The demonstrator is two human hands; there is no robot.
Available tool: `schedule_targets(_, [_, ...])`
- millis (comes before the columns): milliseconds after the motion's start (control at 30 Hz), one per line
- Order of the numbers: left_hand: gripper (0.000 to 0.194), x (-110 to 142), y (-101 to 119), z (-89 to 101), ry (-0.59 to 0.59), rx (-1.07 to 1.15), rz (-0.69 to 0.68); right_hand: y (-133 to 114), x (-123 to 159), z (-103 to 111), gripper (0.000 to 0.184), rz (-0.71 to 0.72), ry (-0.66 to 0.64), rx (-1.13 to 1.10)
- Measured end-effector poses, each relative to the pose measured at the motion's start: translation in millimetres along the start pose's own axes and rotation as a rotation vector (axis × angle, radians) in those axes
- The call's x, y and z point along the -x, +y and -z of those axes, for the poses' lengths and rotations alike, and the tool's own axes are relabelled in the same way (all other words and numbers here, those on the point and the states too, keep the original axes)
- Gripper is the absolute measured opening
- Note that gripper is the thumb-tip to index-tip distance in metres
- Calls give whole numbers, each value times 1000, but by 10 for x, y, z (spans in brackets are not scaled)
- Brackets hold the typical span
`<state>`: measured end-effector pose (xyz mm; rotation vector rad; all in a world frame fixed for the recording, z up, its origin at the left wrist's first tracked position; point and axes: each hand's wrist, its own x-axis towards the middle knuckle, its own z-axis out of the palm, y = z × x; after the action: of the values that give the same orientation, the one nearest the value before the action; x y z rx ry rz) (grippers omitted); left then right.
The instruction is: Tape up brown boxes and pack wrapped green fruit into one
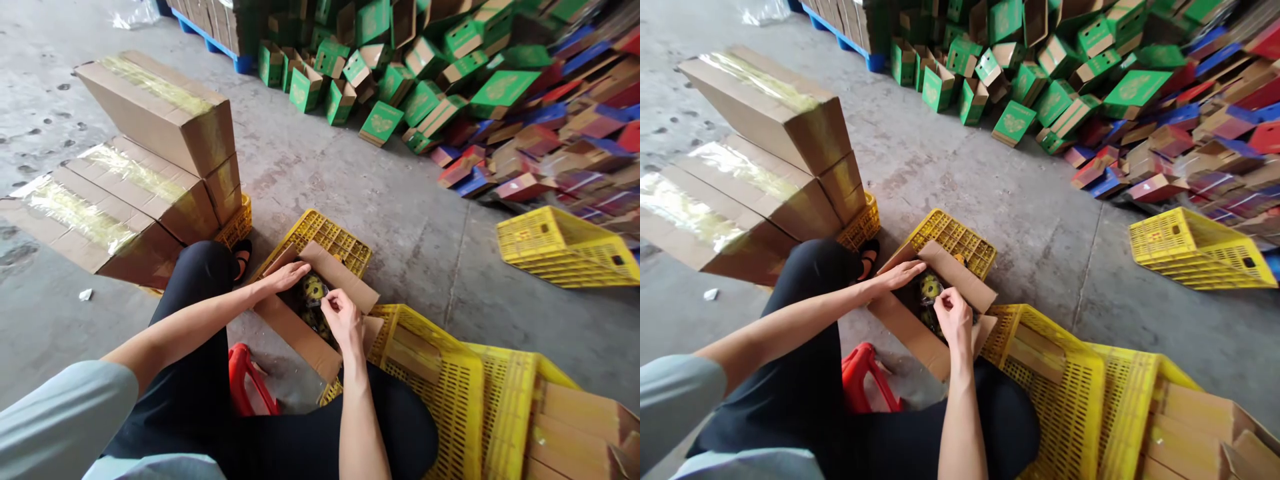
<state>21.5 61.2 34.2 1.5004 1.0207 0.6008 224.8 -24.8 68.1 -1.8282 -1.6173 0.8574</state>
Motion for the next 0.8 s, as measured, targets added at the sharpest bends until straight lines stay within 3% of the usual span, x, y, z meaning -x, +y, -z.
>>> schedule_targets(233, [75,88,114,-6,-32,215,242,27,11,7,17,-10,64,-124])
schedule_targets(367, [79,126,148,-23,-100,390,269,130,-15,21,27,-57,161,-87])
schedule_targets(500, [61,130,145,-25,-129,392,222,224,-28,12,39,-41,157,-148])
schedule_targets(600, [52,96,118,-25,-104,210,151,252,-33,2,46,-30,137,-153])
schedule_targets(800, [66,-4,-66,-84,-168,-211,-191,232,-73,-113,43,-86,60,-248])
